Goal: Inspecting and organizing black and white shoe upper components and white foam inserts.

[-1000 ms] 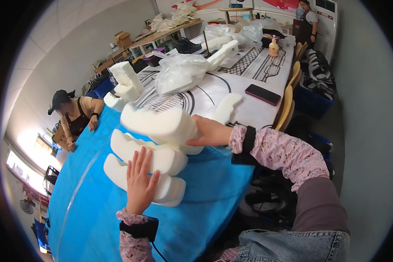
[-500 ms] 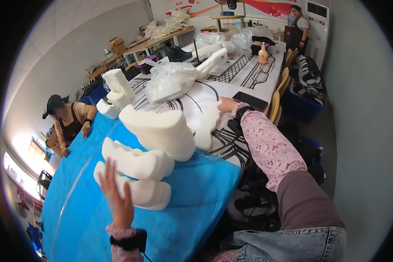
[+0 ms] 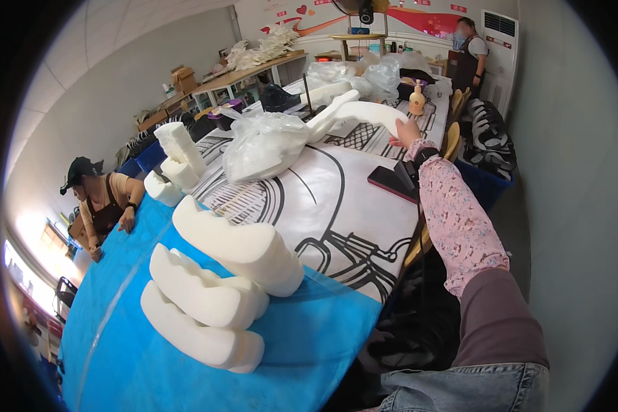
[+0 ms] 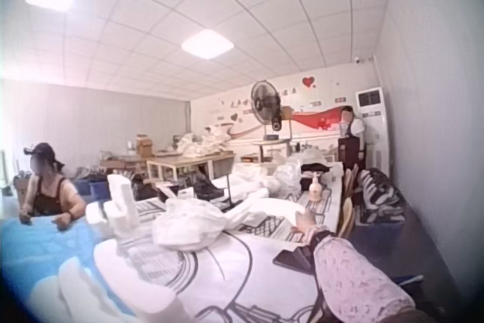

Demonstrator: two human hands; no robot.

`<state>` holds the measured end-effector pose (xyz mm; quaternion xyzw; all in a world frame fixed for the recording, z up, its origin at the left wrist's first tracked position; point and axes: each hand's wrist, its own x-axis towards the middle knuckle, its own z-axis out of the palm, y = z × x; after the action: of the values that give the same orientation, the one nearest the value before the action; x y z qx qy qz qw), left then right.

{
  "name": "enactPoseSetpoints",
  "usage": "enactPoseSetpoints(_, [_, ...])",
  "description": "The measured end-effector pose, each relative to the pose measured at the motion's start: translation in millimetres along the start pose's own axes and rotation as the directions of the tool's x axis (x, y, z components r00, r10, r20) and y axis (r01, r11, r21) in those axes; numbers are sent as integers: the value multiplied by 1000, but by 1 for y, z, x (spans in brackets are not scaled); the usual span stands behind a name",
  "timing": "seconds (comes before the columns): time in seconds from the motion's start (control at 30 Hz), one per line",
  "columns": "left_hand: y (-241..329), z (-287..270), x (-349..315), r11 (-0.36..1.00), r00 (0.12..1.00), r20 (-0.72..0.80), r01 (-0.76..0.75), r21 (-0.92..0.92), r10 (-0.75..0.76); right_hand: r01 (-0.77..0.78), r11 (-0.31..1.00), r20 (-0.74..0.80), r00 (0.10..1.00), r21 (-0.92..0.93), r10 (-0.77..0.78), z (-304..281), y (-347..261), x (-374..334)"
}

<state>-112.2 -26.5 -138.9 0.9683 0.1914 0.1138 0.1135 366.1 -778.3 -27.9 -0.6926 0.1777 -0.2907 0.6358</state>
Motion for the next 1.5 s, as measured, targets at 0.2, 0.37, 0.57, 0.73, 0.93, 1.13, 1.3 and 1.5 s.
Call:
enactPoseSetpoints(0.2, [51,-15,0,989,976,199,64,132,-89,-147,861,-12,984,486,175,47,36,12])
enactPoseSetpoints(0.37, [31,-8,-1,996,980,186,51,78,-65,-217,922,64,976,320,207,79,41,18])
enactPoseSetpoints(0.57, [42,-14,3,990,954,273,105,97,-128,-129,961,61,991,244,118,104,82,32])
enactPoseSetpoints(0.73, [31,-11,-3,995,961,257,90,38,-97,-91,993,41,995,79,88,128,109,43])
enactPoseSetpoints(0.93, [36,-14,-4,995,967,237,97,8,-96,108,954,89,992,-279,-87,136,132,56])
enactPoseSetpoints(1.13, [35,-17,-3,988,971,204,107,110,-128,475,590,274,874,-653,-401,161,155,37])
enactPoseSetpoints(1.3, [31,-17,-2,992,956,268,101,77,-119,-82,859,76,996,506,51,164,150,50])
enactPoseSetpoints(1.5, [21,-10,0,992,957,267,93,81,-112,-504,228,418,844,833,335,153,122,49])
